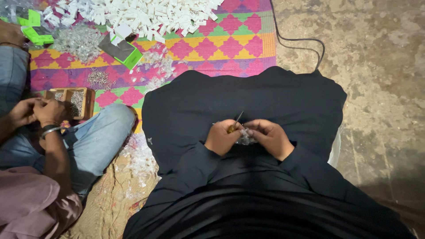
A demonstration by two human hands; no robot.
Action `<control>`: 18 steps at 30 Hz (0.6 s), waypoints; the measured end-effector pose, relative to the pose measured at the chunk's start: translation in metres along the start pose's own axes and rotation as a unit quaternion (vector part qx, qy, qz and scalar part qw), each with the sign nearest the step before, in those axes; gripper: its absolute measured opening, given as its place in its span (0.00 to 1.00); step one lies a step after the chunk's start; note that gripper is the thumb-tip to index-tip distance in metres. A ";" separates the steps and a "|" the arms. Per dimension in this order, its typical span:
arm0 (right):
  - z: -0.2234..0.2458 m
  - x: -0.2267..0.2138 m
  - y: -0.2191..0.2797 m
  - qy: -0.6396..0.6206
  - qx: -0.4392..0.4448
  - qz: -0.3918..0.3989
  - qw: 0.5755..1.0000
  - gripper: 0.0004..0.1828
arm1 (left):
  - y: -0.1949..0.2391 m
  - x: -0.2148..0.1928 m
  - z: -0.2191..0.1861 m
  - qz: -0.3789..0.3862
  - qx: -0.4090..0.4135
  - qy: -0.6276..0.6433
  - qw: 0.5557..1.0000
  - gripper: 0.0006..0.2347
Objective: The person sits on the floor and uses a small screwdriver to manipulate tiny metallic components held in the left hand. The person repeatedly inserts and adjusts the components, working on a small pile of parts on their lap.
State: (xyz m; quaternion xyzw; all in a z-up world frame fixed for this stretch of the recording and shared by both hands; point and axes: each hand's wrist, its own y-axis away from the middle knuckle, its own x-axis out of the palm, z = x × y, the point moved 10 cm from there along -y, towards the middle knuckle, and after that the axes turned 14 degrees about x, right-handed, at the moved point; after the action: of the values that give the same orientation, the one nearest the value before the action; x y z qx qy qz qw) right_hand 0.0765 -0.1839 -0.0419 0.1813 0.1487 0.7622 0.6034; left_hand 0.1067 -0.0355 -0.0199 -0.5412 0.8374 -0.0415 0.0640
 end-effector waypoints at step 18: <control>-0.011 -0.008 -0.006 -0.089 0.005 0.012 0.996 0.06 | 0.002 0.007 -0.011 -0.007 0.025 -0.042 0.999 0.06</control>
State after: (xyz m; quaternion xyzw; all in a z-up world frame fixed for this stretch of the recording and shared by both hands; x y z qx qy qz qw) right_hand 0.0780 -0.1905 -0.0547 0.2532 0.0965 0.7494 0.6041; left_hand 0.1002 -0.0413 -0.0097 -0.5470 0.8285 -0.0403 0.1129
